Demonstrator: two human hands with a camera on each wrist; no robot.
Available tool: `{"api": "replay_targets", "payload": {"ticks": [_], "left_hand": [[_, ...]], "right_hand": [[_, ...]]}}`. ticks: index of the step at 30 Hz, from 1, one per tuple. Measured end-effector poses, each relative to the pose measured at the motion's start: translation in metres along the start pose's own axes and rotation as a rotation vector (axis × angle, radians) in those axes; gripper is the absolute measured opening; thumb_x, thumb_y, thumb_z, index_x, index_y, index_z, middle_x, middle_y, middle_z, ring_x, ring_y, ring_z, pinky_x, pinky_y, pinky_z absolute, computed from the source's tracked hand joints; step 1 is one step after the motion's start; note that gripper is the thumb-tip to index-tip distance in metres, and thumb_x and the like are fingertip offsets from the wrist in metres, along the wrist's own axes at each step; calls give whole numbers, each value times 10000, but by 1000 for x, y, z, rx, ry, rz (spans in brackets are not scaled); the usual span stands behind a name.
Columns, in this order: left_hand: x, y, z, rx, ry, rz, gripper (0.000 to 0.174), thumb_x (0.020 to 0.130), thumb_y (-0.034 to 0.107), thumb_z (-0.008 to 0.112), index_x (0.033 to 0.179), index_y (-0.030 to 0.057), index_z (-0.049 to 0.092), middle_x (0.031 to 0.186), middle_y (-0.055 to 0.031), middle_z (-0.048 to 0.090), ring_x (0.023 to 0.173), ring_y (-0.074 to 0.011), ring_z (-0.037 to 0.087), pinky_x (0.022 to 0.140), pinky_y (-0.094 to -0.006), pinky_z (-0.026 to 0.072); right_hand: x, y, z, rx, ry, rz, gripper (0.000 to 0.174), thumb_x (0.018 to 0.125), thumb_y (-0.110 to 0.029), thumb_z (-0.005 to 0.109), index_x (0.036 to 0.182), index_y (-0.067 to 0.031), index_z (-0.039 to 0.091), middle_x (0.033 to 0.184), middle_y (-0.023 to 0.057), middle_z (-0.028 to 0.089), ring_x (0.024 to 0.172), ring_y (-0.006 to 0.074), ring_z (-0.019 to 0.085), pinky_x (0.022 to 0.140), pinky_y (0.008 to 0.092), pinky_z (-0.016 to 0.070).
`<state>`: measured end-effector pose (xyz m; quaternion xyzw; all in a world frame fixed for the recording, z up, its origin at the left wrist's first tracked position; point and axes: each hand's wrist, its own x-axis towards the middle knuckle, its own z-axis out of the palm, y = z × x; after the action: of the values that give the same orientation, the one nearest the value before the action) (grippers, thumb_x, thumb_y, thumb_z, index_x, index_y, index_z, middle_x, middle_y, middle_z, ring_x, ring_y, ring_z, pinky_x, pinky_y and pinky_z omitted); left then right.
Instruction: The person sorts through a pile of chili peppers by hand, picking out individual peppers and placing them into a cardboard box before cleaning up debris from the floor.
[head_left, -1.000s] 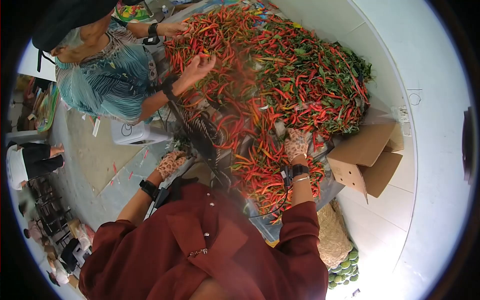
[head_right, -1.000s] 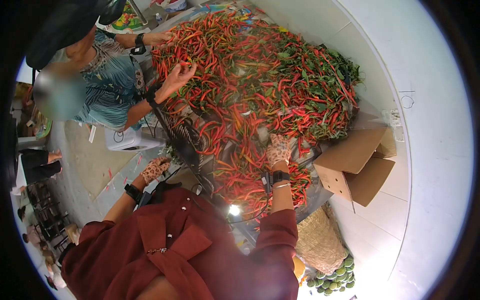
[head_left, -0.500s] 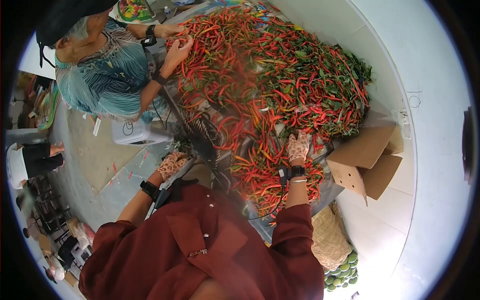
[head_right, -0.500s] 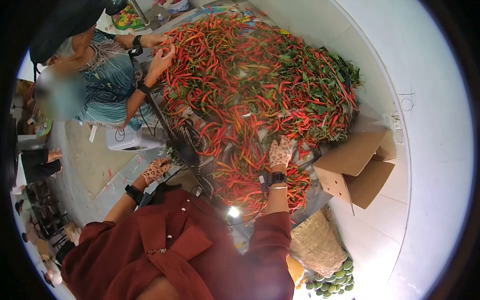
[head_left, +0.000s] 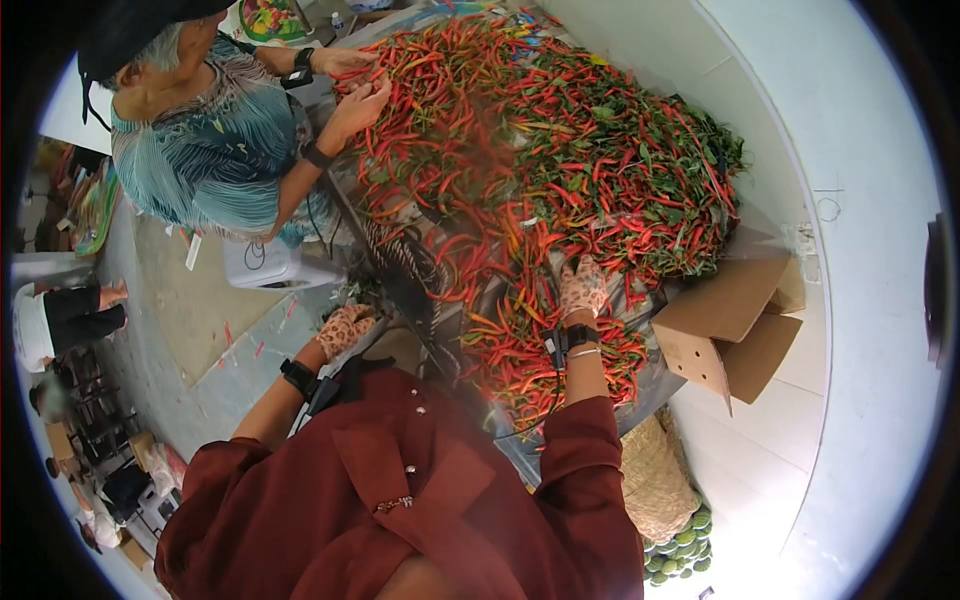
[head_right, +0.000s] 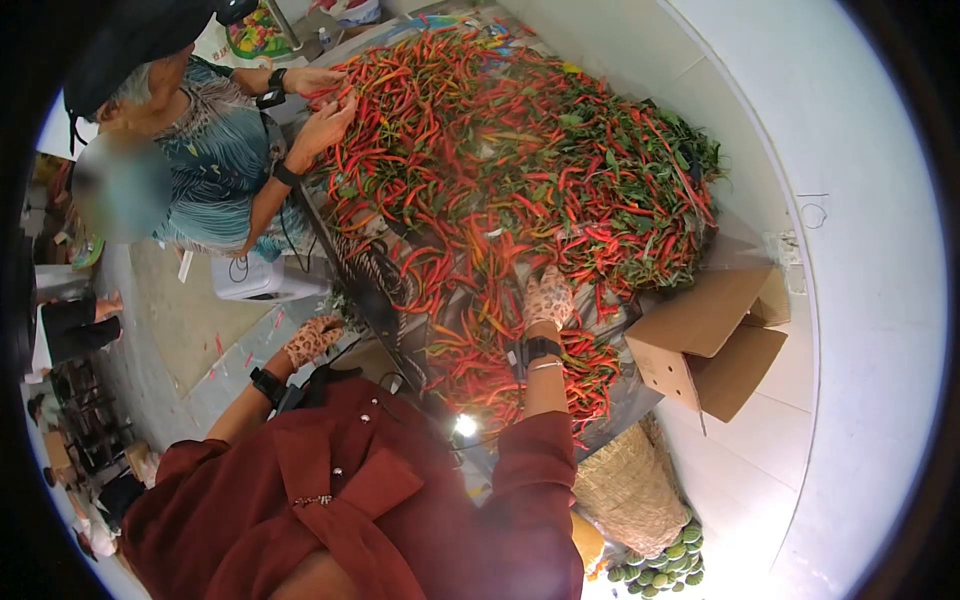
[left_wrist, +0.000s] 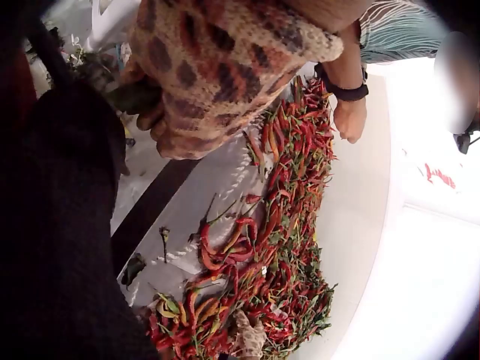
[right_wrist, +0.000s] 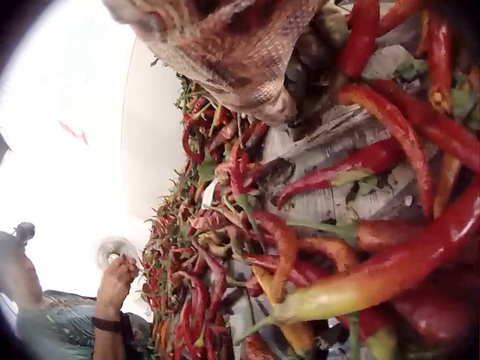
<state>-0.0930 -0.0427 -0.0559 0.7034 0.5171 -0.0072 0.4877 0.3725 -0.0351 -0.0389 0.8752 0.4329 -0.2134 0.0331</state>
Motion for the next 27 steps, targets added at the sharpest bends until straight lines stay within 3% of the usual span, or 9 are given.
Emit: {"api": "replay_targets", "payload": {"ticks": [2, 4, 7, 9, 10, 11, 12, 16, 27], "left_hand": [[-3, 14, -6, 11, -28, -58, 412, 897, 320, 506, 1142, -4, 575, 1111, -186, 609, 1032, -325, 573, 900, -365, 449], [-9, 45, -22, 33, -9, -9, 444, 889, 350, 506, 1153, -1, 570, 1142, -202, 593, 1070, -336, 558, 932, -369, 431], [-10, 62, -28, -27, -18, 31, 435, 882, 359, 508, 1129, 11, 589, 1111, -206, 605, 1063, -342, 560, 922, -386, 428], [-4, 97, -38, -46, -109, 1, 436, 891, 364, 516, 1133, 8, 586, 1068, -184, 622, 1000, -293, 596, 862, -351, 459], [26, 26, -12, -270, -19, 175, 380, 902, 309, 525, 1144, 22, 585, 1046, -149, 636, 980, -220, 606, 829, -306, 472], [25, 69, -21, -326, -110, 107, 311, 901, 237, 538, 1134, 40, 598, 1049, -114, 643, 984, -191, 606, 830, -279, 476], [38, 81, -21, -499, -207, 100, 309, 903, 211, 537, 1160, 45, 583, 1074, -102, 633, 991, -192, 604, 845, -286, 477], [78, 145, -10, -1084, -689, -13, 368, 914, 183, 527, 1253, 40, 501, 1122, -87, 605, 1003, -196, 600, 871, -311, 483], [114, 296, 98, -449, -1383, 393, 359, 915, 168, 526, 1247, 36, 500, 1126, -83, 601, 1010, -201, 598, 874, -311, 491]], "right_hand": [[17, 26, 43, -172, 256, -226, 534, 888, -374, 532, 1276, -14, 470, 1280, 184, 509, 1135, 328, 517, 923, 414, 447], [-1, -7, -2, -68, 116, -78, 467, 890, -356, 502, 1269, -82, 501, 1194, 146, 558, 1164, 292, 501, 895, 406, 452], [-53, -13, -45, -166, 232, -497, 408, 849, -362, 522, 1243, -257, 515, 1051, 116, 588, 959, 314, 584, 754, 462, 488], [-39, -14, -3, -320, 309, -426, 256, 830, -217, 537, 1081, -207, 584, 883, 80, 607, 833, 257, 603, 642, 414, 494], [-46, -19, -1, -68, 421, -384, 194, 805, -172, 528, 979, -160, 613, 825, 74, 616, 806, 225, 607, 620, 386, 499], [-32, -7, 60, 295, 527, -535, 178, 766, -161, 536, 904, -110, 635, 798, 63, 618, 778, 214, 609, 601, 382, 500], [-82, -34, 2, -107, 421, -425, 132, 739, -142, 545, 813, -89, 641, 778, 55, 619, 729, 208, 605, 559, 366, 493], [-134, -62, -9, 125, 341, -406, 175, 734, -143, 548, 845, -22, 607, 783, 61, 645, 683, 247, 641, 540, 347, 518], [-228, -59, -23, 541, 127, -99, 398, 800, -163, 607, 1156, 4, 546, 991, 163, 621, 929, 326, 592, 788, 401, 476]]}}
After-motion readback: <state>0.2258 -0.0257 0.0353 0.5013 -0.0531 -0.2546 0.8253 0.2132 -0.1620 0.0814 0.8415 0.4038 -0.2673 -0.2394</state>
